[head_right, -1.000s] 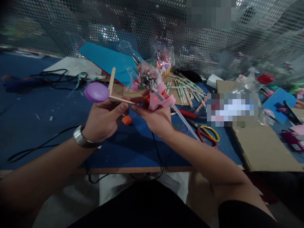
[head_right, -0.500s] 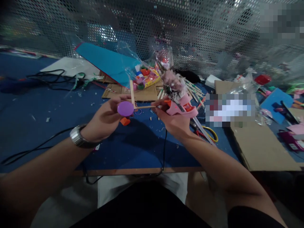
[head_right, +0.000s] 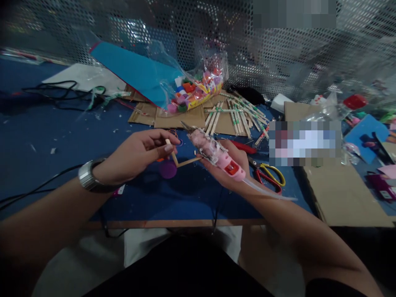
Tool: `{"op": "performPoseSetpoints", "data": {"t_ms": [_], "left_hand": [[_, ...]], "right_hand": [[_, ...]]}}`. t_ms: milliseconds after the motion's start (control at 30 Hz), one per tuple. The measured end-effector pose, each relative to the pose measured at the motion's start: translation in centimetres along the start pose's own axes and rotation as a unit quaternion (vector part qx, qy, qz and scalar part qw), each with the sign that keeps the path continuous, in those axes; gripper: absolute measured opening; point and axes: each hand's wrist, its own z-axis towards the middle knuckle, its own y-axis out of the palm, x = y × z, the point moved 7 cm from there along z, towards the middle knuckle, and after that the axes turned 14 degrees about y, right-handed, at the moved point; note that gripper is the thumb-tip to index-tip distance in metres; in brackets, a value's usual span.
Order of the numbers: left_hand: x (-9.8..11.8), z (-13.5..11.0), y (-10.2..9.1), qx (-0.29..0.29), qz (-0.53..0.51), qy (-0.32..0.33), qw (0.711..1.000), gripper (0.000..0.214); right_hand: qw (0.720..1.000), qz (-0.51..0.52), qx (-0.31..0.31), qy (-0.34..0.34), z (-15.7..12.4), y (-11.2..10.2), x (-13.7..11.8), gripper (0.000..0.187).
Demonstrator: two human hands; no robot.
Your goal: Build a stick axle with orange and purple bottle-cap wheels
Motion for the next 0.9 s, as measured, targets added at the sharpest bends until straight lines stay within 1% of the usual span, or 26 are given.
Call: {"op": "performPoseSetpoints", "data": {"t_ms": [100, 133, 167, 267, 367, 467, 600, 733, 767, 833, 900], "left_hand": [[0.3, -0.1, 0.1, -0.019, 0.066, 0.017, 0.997, 0.053], [0.4, -0.1, 0.1, -0.024, 0.093, 0.026, 0.995, 0.051], [0.6, -0.2, 0.1, -0.028, 0.123, 0.036, 0.991, 0.050], [1.5, -0.5, 0.0, -0.032, 0.221, 0.074, 0.972, 0.053], [2.2, -0.6, 0.1, -0.035, 0.291, 0.099, 0.951, 0.057], [2.1, -0.5, 0.3, -0.052, 0.299, 0.088, 0.949, 0.060], [1.7, -0.4, 0.4, -0.057, 0.278, 0.056, 0.957, 0.057], [1.6, -0.3, 0.2, -0.053, 0.267, 0.039, 0.961, 0.055], [1.6, -0.3, 0.1, -0.050, 0.270, 0.042, 0.961, 0.055], [1.8, -0.3, -0.1, -0.040, 0.278, 0.050, 0.958, 0.054], [2.0, -0.2, -0.3, -0.024, 0.280, 0.057, 0.958, 0.054]], "right_hand": [[0.998, -0.049, 0.025, -0.029, -0.5, -1.1, -0.6, 0.018], [0.997, -0.061, 0.026, -0.034, -0.7, -1.2, -0.6, 0.016], [0.997, -0.063, 0.014, -0.043, -0.9, -1.1, -0.5, 0.015], [0.997, -0.035, -0.035, -0.060, -1.3, -0.5, -0.1, 0.014], [0.992, 0.048, -0.062, -0.098, -1.6, -0.1, -0.4, 0.017], [0.980, 0.114, -0.078, -0.144, -1.8, 0.0, -1.1, 0.022], [0.970, 0.143, -0.074, -0.184, -1.8, -0.1, -2.1, 0.025], [0.958, 0.155, -0.089, -0.224, -2.1, 0.0, -3.0, 0.021], [0.957, 0.160, -0.095, -0.222, -2.1, 0.0, -3.0, 0.022], [0.956, 0.185, -0.114, -0.195, -2.1, 0.0, -2.5, 0.025], [0.956, 0.211, -0.147, -0.139, -1.8, 0.3, -1.7, 0.025]]}}
